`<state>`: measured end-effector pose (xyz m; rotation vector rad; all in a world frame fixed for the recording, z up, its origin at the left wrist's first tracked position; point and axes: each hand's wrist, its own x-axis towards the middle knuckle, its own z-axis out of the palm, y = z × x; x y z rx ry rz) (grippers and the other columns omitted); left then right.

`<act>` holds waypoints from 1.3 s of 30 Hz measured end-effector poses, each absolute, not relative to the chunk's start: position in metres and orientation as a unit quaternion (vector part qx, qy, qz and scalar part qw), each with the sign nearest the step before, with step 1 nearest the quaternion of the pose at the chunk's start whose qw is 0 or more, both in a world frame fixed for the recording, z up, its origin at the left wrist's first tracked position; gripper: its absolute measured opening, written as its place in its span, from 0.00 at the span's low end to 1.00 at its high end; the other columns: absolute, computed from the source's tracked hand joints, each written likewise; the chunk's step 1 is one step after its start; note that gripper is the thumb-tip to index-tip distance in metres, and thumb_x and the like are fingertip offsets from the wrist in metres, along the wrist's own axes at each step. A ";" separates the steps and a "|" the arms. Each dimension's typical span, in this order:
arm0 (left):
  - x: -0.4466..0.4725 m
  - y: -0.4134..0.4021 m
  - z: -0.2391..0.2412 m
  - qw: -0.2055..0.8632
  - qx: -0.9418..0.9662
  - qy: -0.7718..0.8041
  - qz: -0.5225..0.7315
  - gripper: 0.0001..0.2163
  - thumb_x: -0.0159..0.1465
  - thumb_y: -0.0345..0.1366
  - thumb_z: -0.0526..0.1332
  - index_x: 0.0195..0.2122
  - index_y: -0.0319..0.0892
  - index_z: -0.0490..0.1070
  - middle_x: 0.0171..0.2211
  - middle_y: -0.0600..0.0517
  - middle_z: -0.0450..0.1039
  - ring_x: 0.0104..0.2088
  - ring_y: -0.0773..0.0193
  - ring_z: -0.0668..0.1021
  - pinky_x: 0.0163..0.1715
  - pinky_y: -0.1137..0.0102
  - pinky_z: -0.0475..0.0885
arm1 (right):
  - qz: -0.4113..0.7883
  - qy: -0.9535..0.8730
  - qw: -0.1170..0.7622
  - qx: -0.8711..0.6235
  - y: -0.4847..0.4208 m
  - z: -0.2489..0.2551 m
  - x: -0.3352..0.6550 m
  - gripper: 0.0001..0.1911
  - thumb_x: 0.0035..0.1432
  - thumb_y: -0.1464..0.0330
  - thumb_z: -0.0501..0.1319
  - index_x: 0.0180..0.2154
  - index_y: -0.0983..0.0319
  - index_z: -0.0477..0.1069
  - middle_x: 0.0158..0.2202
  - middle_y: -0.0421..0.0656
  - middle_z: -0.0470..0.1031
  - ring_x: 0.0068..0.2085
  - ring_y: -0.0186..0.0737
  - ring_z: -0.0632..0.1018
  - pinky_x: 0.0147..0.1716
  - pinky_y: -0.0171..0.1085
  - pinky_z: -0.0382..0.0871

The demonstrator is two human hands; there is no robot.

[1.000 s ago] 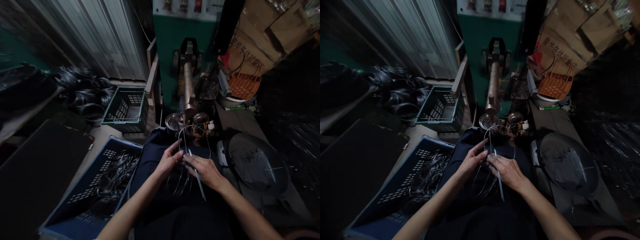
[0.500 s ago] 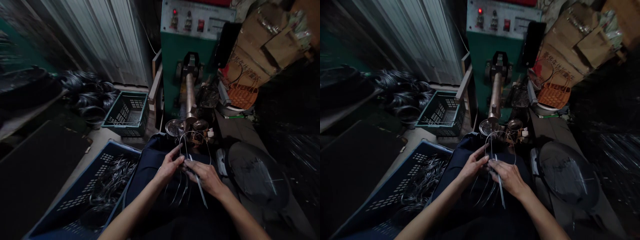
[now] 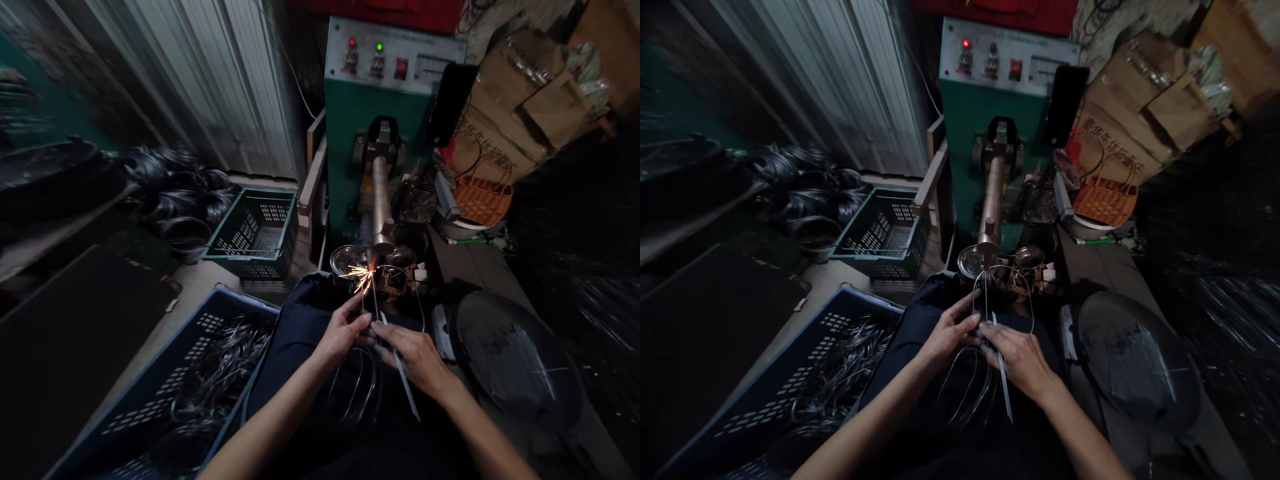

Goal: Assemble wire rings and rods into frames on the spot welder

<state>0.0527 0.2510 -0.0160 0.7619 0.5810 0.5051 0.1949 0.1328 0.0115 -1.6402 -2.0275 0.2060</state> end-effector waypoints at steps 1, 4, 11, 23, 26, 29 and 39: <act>0.053 0.251 -0.017 0.858 0.359 0.277 0.241 0.34 0.53 0.36 0.71 0.61 0.45 0.63 0.32 0.54 0.67 0.26 0.68 0.75 0.24 0.72 0.76 | 0.082 -0.746 0.259 -0.608 0.133 0.012 0.194 0.20 0.65 0.70 0.56 0.58 0.58 0.64 0.53 0.46 0.74 0.53 0.41 0.76 0.51 0.39 0.73; 0.054 0.256 -0.018 0.857 0.359 0.283 0.239 0.33 0.53 0.37 0.71 0.60 0.43 0.64 0.31 0.53 0.69 0.25 0.67 0.75 0.23 0.72 0.75 | 0.106 -0.733 0.248 -0.625 0.133 0.011 0.195 0.21 0.65 0.68 0.56 0.59 0.56 0.62 0.53 0.44 0.75 0.51 0.41 0.77 0.48 0.38 0.74; 0.085 0.314 -0.013 0.815 0.403 0.297 0.292 0.25 0.53 0.32 0.70 0.53 0.41 0.70 0.33 0.50 0.73 0.24 0.70 0.75 0.25 0.72 0.75 | 0.011 -0.721 0.206 -0.661 0.175 0.010 0.227 0.12 0.63 0.62 0.59 0.47 0.57 0.72 0.39 0.45 0.79 0.42 0.43 0.78 0.46 0.41 0.68; 0.120 0.380 -0.011 0.805 0.405 0.285 0.327 0.20 0.52 0.28 0.68 0.47 0.35 0.71 0.36 0.46 0.74 0.23 0.69 0.75 0.20 0.72 0.74 | -0.085 -0.690 0.225 -0.682 0.227 0.018 0.260 0.06 0.65 0.66 0.59 0.40 0.57 0.75 0.39 0.41 0.78 0.42 0.39 0.76 0.48 0.44 0.51; 0.121 0.384 -0.013 0.807 0.404 0.281 0.326 0.20 0.52 0.27 0.67 0.47 0.35 0.71 0.34 0.47 0.74 0.23 0.68 0.75 0.19 0.72 0.74 | -0.078 -0.687 0.219 -0.688 0.231 0.016 0.261 0.06 0.64 0.66 0.60 0.41 0.57 0.75 0.40 0.40 0.78 0.43 0.39 0.76 0.47 0.44 0.52; 0.123 0.388 -0.012 0.804 0.404 0.283 0.331 0.19 0.51 0.27 0.68 0.45 0.35 0.71 0.32 0.48 0.73 0.22 0.68 0.75 0.20 0.72 0.74 | -0.061 -0.691 0.224 -0.684 0.237 0.012 0.265 0.06 0.64 0.64 0.60 0.38 0.56 0.75 0.38 0.40 0.78 0.42 0.39 0.76 0.46 0.43 0.54; 0.094 0.353 -0.010 0.813 0.426 0.286 0.276 0.16 0.50 0.36 0.70 0.39 0.37 0.73 0.26 0.52 0.73 0.18 0.73 0.70 0.15 0.78 0.63 | 0.034 -0.748 0.233 -0.620 0.193 0.018 0.224 0.10 0.66 0.64 0.54 0.39 0.57 0.74 0.34 0.45 0.74 0.38 0.41 0.75 0.40 0.39 0.69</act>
